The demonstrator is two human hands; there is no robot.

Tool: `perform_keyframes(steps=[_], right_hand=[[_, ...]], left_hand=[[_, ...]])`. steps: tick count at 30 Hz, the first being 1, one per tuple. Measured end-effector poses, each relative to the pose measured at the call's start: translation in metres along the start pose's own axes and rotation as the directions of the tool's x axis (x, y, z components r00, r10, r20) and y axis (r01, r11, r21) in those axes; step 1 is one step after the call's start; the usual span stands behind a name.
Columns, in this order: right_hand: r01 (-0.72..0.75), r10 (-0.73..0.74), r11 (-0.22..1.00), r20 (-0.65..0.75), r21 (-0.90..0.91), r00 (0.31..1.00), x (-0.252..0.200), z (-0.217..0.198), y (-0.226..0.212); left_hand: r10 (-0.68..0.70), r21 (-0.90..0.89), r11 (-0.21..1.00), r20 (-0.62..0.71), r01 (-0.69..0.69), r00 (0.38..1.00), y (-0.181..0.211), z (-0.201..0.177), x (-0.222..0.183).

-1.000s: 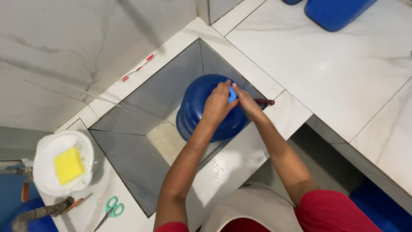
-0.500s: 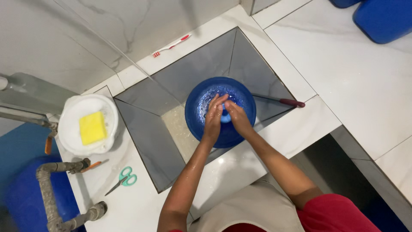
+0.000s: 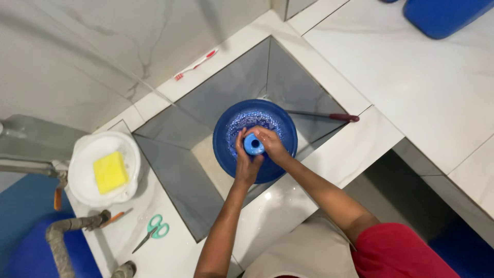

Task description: The person washes blue and orange plastic water jugs by scrubbing the exterior with a sponge, rinsing the interior with water, and shaking them to drain, then uses shears to remove a seal from one container.

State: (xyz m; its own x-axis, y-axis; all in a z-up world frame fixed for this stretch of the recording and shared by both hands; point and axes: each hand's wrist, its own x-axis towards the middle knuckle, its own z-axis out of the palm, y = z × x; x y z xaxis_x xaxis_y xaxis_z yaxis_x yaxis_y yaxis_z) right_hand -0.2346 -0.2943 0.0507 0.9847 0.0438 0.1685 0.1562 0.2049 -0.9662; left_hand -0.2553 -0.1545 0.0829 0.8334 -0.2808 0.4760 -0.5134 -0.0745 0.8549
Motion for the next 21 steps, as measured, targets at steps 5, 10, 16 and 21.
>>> perform_keyframes(steps=[5, 10, 16, 21], right_hand=[[-0.053, 0.107, 0.829, -0.066, 0.557, 0.992, 0.025, -0.017, -0.033], [0.340, -0.385, 0.892, -0.106, -0.297, 0.917, 0.008, -0.092, -0.095], [0.697, -0.780, 0.217, 0.308, -0.683, 0.545, -0.047, -0.172, -0.107], [0.713, -0.547, -0.097, 0.636, -0.694, 0.545, -0.016, -0.179, -0.093]], left_hand=[[-0.168, 0.195, 0.965, -0.052, 0.175, 0.984, 0.004, 0.002, 0.030], [-0.098, 0.283, 0.953, -0.059, 0.111, 0.993, 0.090, 0.010, 0.118], [0.155, 0.300, 0.943, -0.014, -0.144, 0.988, 0.228, 0.004, 0.258], [0.354, 0.290, 0.899, -0.040, -0.329, 0.934, 0.224, 0.101, 0.404]])
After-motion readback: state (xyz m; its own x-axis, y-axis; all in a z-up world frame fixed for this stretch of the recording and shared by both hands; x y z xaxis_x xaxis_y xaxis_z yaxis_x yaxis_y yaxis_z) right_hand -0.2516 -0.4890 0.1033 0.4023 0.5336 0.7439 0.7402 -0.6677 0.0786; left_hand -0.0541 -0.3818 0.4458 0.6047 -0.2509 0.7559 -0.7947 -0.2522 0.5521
